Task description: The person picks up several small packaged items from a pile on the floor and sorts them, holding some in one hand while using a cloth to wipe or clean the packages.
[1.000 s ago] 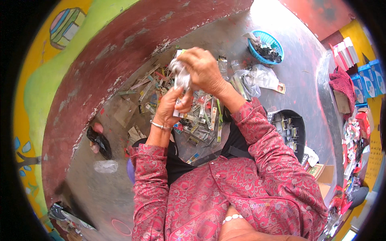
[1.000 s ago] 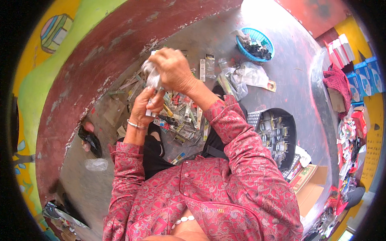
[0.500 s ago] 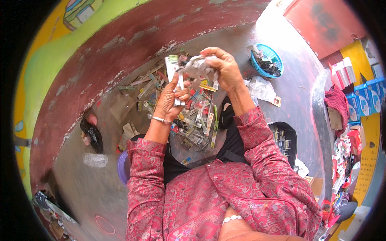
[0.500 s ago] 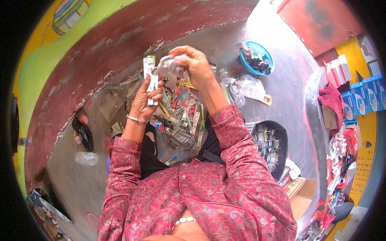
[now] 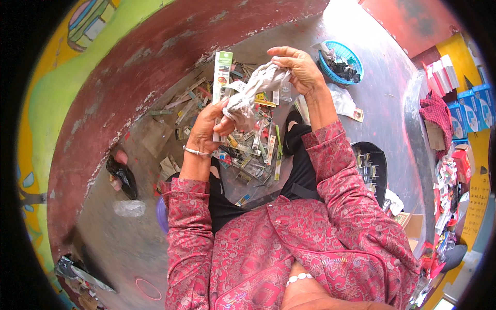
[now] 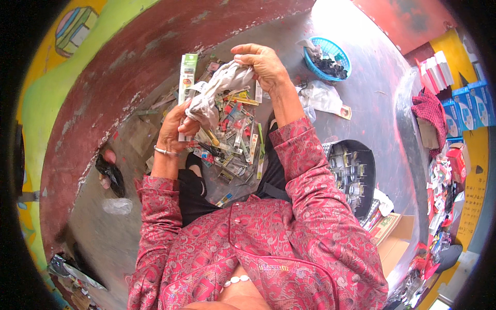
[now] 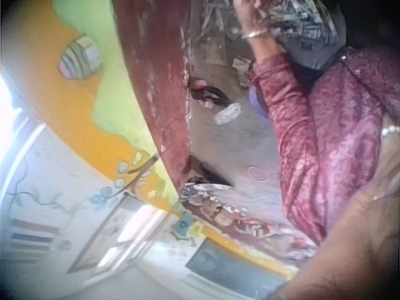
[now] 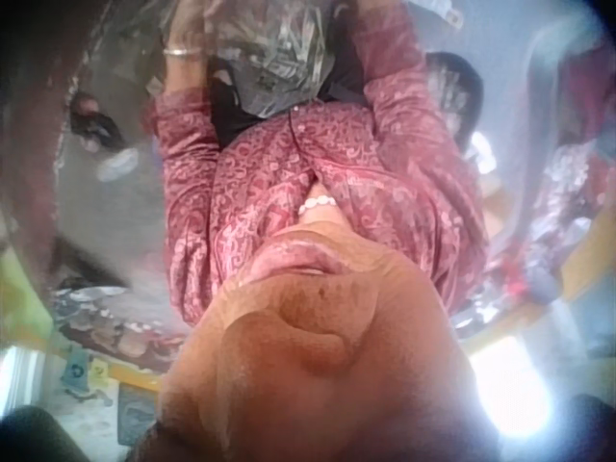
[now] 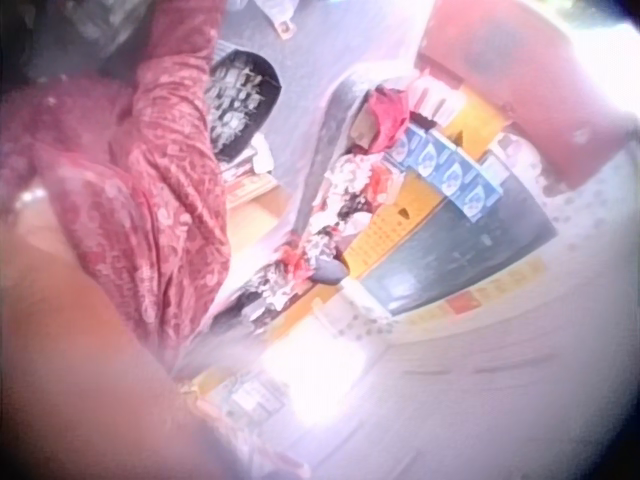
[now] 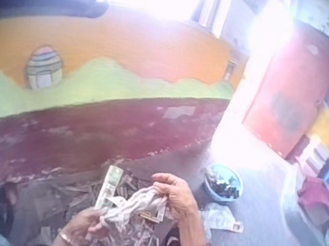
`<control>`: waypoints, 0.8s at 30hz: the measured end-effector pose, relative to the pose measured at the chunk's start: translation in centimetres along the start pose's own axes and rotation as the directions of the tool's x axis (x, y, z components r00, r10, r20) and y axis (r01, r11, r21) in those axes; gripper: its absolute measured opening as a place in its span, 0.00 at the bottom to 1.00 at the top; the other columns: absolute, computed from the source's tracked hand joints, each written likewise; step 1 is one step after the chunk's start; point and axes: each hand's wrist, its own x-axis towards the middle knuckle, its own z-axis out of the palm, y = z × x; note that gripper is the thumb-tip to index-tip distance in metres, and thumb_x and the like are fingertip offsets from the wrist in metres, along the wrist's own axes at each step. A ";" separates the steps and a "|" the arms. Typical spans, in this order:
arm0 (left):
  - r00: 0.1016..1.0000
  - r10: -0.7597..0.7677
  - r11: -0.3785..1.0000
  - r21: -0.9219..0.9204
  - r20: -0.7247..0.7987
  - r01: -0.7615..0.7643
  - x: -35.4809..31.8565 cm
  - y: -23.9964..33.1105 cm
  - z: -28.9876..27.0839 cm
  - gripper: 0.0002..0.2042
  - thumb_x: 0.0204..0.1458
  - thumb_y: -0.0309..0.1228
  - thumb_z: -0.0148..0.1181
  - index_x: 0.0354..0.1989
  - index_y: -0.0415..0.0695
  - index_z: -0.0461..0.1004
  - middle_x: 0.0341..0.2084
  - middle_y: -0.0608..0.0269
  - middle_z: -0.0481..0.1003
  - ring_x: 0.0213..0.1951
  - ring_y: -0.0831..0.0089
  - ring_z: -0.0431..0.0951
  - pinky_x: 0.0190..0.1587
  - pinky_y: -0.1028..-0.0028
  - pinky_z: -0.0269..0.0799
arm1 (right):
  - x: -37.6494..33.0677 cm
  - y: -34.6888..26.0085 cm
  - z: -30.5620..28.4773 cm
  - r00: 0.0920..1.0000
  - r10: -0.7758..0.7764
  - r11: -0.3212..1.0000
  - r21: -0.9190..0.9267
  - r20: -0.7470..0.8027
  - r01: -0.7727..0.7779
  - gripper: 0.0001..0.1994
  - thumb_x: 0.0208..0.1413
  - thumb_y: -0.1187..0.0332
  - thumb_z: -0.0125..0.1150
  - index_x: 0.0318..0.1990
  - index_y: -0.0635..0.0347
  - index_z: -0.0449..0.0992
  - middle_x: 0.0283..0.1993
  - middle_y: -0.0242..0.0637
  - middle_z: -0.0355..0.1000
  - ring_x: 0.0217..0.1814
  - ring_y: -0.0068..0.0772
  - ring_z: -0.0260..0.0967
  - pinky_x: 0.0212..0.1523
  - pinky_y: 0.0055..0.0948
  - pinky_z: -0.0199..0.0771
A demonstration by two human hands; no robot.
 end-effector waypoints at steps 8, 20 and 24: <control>0.967 0.241 0.960 0.164 -0.076 -0.226 0.0 -0.2 2.1 0.12 0.54 0.37 0.49 0.35 0.41 0.67 0.12 0.71 0.64 0.10 0.87 0.55 0.12 0.86 0.47 | -0.7 3.6 3.8 0.985 0.171 0.982 0.080 0.031 -0.173 0.29 0.50 0.60 0.58 0.56 0.62 0.56 0.49 0.37 0.65 0.46 0.28 0.66 0.45 0.30 0.69; 0.871 0.432 0.811 0.523 -0.233 -0.262 -0.2 -0.5 2.5 0.05 0.47 0.26 0.56 0.29 0.40 0.68 0.14 0.69 0.65 0.11 0.86 0.58 0.12 0.85 0.49 | 1.2 5.3 2.7 0.960 0.160 0.957 0.276 -0.232 -0.093 0.06 0.46 0.80 0.52 0.34 0.64 0.69 0.29 0.38 0.70 0.26 0.31 0.69 0.26 0.29 0.73; 0.867 0.333 0.933 0.261 -0.371 -0.247 0.6 -0.4 -0.1 0.05 0.49 0.27 0.55 0.28 0.41 0.66 0.16 0.67 0.66 0.10 0.86 0.55 0.14 0.84 0.50 | 1.3 2.9 0.7 0.975 0.065 0.780 0.620 -0.213 0.084 0.15 0.44 0.85 0.44 0.42 0.64 0.63 0.36 0.43 0.69 0.37 0.37 0.70 0.40 0.38 0.74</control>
